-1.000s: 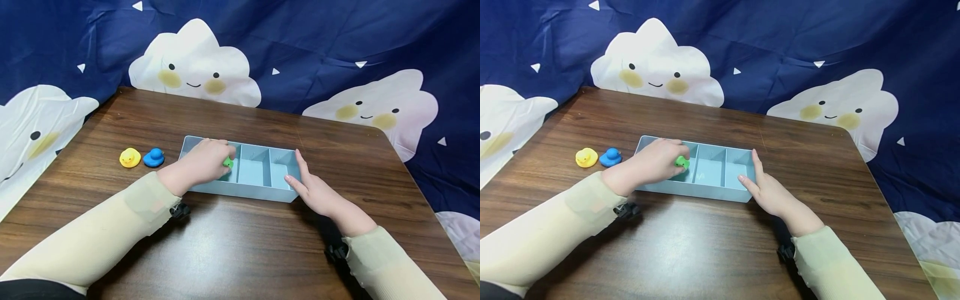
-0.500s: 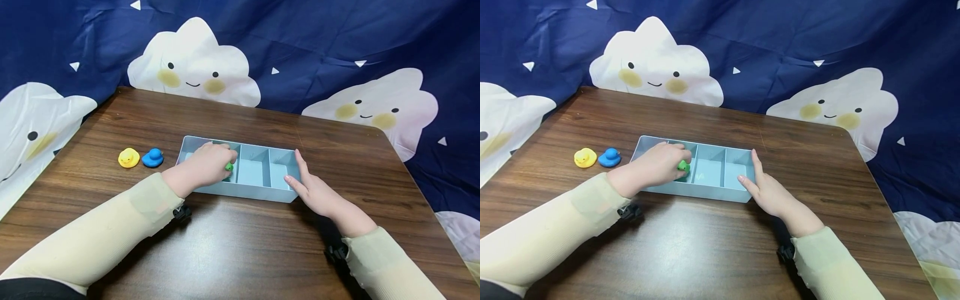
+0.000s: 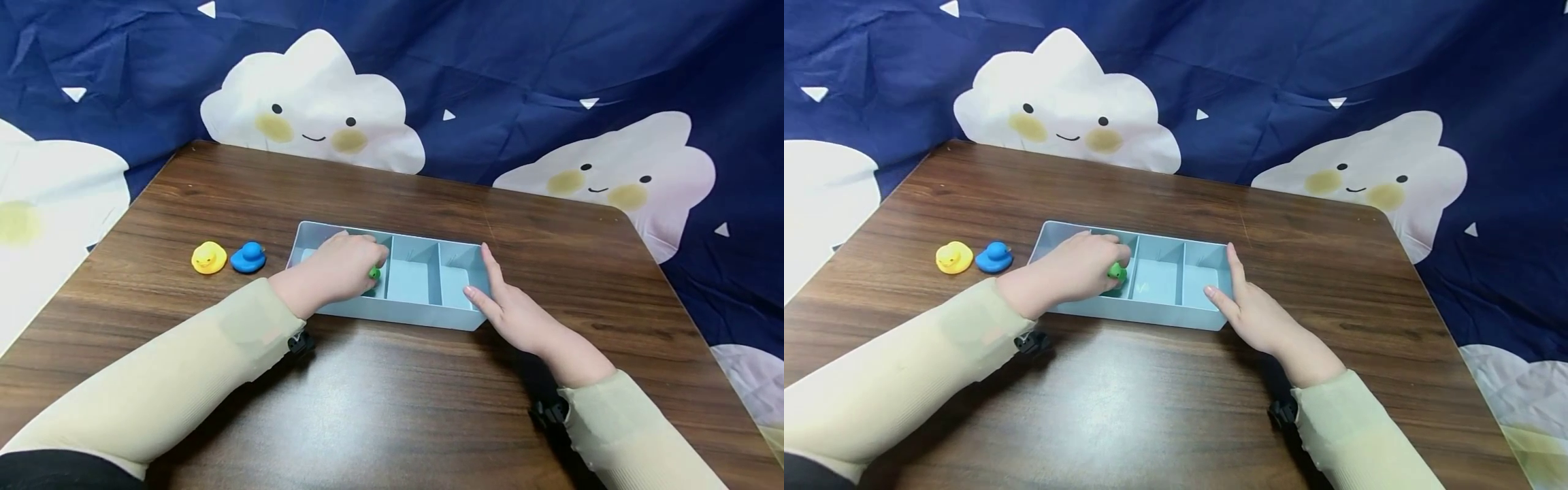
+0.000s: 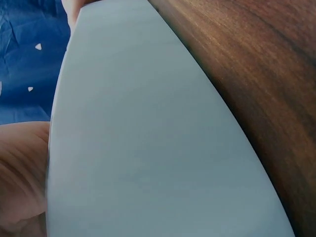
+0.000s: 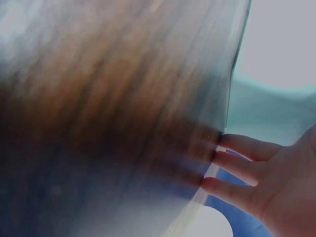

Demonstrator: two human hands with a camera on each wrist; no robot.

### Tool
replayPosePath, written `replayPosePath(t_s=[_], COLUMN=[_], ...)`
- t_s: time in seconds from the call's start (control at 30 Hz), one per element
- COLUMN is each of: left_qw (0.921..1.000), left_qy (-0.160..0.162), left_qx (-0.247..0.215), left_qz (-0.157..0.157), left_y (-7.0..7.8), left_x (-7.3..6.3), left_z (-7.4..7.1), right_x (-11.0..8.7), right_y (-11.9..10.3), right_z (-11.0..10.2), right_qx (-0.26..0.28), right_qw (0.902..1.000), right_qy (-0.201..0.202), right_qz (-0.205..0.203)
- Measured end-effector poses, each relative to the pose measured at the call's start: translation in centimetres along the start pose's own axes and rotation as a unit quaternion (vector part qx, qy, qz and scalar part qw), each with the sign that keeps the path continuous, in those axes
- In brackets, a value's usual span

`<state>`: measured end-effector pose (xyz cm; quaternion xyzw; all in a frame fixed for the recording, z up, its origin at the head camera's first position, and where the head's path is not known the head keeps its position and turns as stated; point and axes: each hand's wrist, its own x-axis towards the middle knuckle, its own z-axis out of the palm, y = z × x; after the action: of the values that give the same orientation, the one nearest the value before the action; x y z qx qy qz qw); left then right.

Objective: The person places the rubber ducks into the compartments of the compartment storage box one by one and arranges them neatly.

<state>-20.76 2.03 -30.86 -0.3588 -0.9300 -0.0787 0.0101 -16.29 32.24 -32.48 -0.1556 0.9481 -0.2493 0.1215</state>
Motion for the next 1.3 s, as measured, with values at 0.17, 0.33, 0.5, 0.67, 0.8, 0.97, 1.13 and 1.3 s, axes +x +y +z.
replayPosePath(t_s=[0.17, 0.33, 0.5, 0.67, 0.8, 0.97, 1.13, 1.3], left_qw=[0.9999, 0.9996, 0.9996, 0.9996, 0.9995, 0.9992, 0.9994, 0.9995], left_qy=[-0.012, -0.024, -0.026, -0.025, -0.026, -0.030, -0.026, -0.023], left_qx=[-0.003, -0.008, -0.012, -0.015, -0.018, -0.024, -0.024, -0.020], left_qz=[-0.004, -0.009, -0.010, -0.006, -0.002, -0.005, -0.001, 0.002], left_y=[0.00, 0.11, 0.09, 0.01, -0.02, -0.03, -0.13, -0.20], left_x=[0.25, 0.40, 0.43, 0.41, 0.41, 0.34, 0.35, 0.48], left_z=[0.06, -0.07, -0.09, -0.11, -0.21, -0.32, -0.30, -0.13], right_x=[0.04, -0.05, -0.04, 0.03, 0.02, 0.05, 0.02, 0.01], right_y=[0.07, 0.04, 0.05, 0.14, 0.05, -0.10, -0.11, -0.11], right_z=[0.03, 0.03, 0.06, 0.13, 0.11, 0.03, 0.01, 0.00], right_qx=[0.000, -0.003, -0.005, -0.005, -0.006, -0.003, -0.001, -0.002], right_qw=[1.0000, 1.0000, 1.0000, 1.0000, 1.0000, 1.0000, 0.9999, 1.0000], right_qy=[-0.001, -0.001, 0.001, 0.002, 0.001, -0.002, -0.003, -0.003], right_qz=[0.002, 0.004, 0.003, 0.001, 0.003, 0.008, 0.012, 0.009])
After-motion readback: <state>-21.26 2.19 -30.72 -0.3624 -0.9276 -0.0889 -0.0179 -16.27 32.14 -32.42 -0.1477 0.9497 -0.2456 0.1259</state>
